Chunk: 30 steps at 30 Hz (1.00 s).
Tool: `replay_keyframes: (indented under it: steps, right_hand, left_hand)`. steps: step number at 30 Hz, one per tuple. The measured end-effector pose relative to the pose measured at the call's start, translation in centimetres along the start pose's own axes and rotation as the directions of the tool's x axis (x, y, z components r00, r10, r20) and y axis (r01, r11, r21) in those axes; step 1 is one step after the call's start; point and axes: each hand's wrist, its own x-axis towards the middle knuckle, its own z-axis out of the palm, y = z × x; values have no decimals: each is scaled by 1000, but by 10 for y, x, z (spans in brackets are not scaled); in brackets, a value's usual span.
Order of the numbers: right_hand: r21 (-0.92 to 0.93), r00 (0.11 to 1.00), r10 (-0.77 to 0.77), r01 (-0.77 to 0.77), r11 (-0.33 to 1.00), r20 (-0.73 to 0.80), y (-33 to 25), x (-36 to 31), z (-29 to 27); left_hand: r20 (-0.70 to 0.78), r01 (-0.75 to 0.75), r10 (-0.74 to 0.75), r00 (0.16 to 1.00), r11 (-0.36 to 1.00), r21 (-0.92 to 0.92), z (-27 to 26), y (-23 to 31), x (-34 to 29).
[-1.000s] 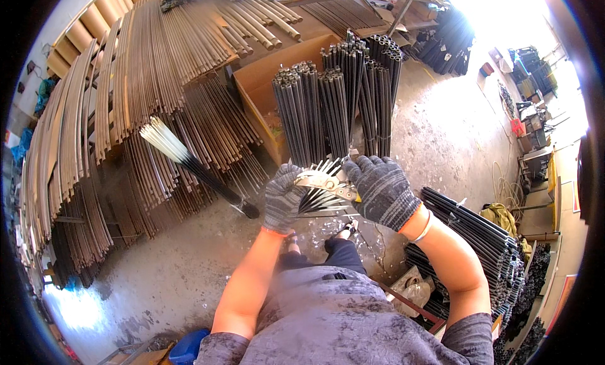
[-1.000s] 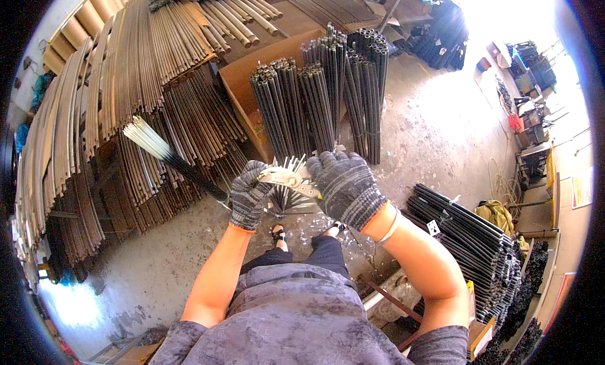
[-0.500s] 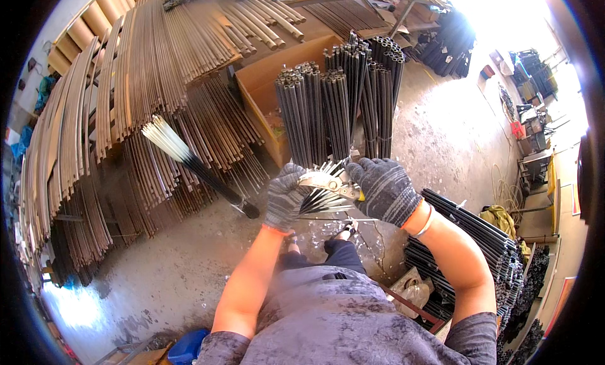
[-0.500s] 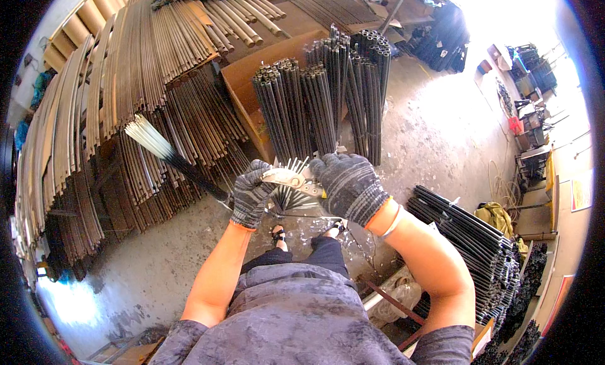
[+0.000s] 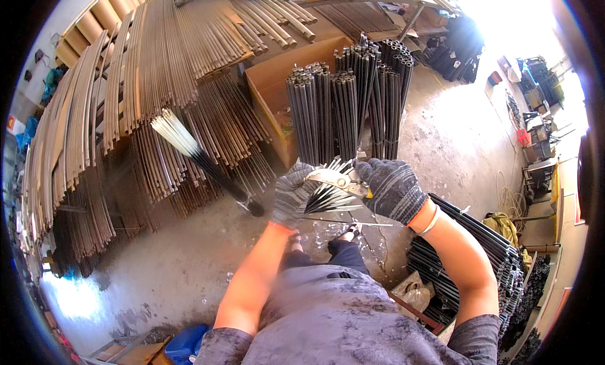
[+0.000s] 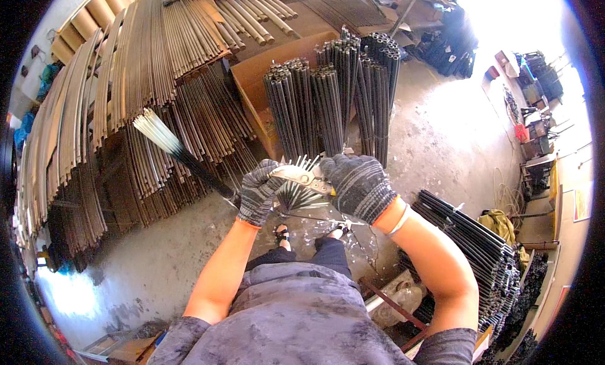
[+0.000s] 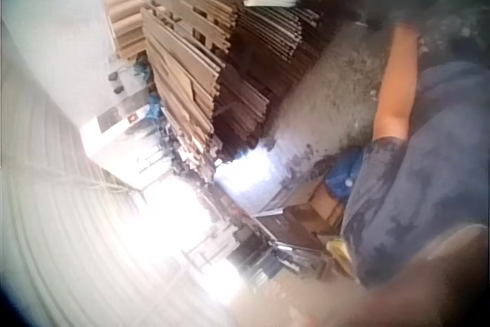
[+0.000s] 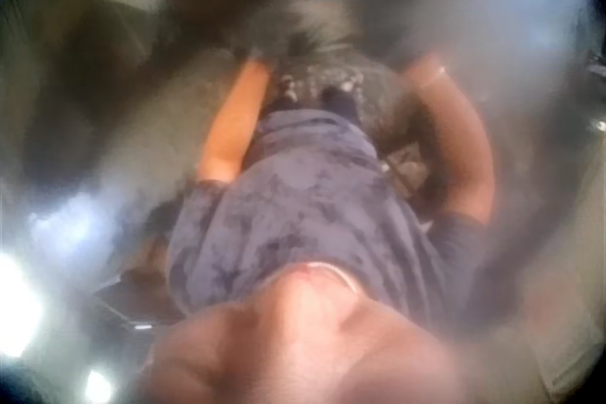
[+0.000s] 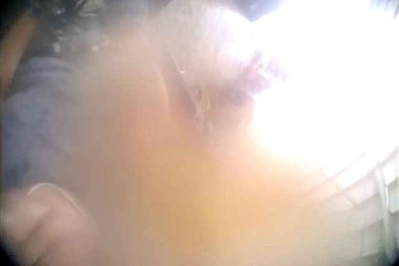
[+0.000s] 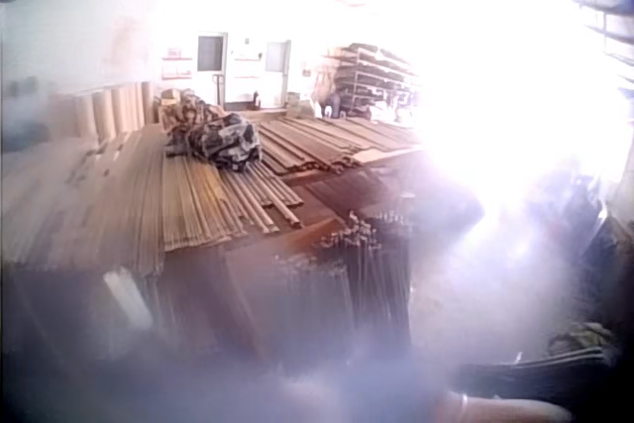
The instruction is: The person picks up bundles of thin metal rods from the floor, uses snips to cut the wire ties holding the bundles together, and drops the cut wire pieces into a container.
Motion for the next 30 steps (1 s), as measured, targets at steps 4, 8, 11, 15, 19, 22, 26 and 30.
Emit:
replay_keyframes:
  steps: [4, 8, 11, 15, 19, 22, 26, 30]
  right_hand:
    - [-208, 996, -55, 69, 976, 72, -8, 8, -5]
    - [-188, 995, -47, 63, 980, 88, -7, 8, -3]
    - [-155, 996, -48, 60, 986, 81, -6, 6, -2]
    - [-152, 994, -35, 50, 987, 101, -4, 9, -1]
    - [-123, 998, -24, 32, 992, 63, -3, 8, 2]
    - [-93, 998, -23, 29, 995, 61, -3, 9, 1]
    - [-113, 999, -40, 41, 993, 18, -3, 8, 4]
    - [-213, 993, -107, 94, 973, -52, -1, 10, 7]
  left_hand:
    - [58, -8, 11, 998, 999, -48, 0, 2, -1]
    - [90, 23, -14, 996, 996, -91, 0, 5, 0]
    - [117, 11, 6, 993, 989, -147, -1, 4, 1]
    - [120, 23, 1, 993, 980, -198, -2, -5, 0]
    - [96, 125, -107, 990, 970, -207, 0, 1, 1]
    - [96, 120, -97, 991, 957, -264, -1, -2, 1]
    - [99, 69, -46, 994, 969, -237, -1, -5, 3]
    - [43, 17, -9, 999, 982, -188, 5, 7, 3]
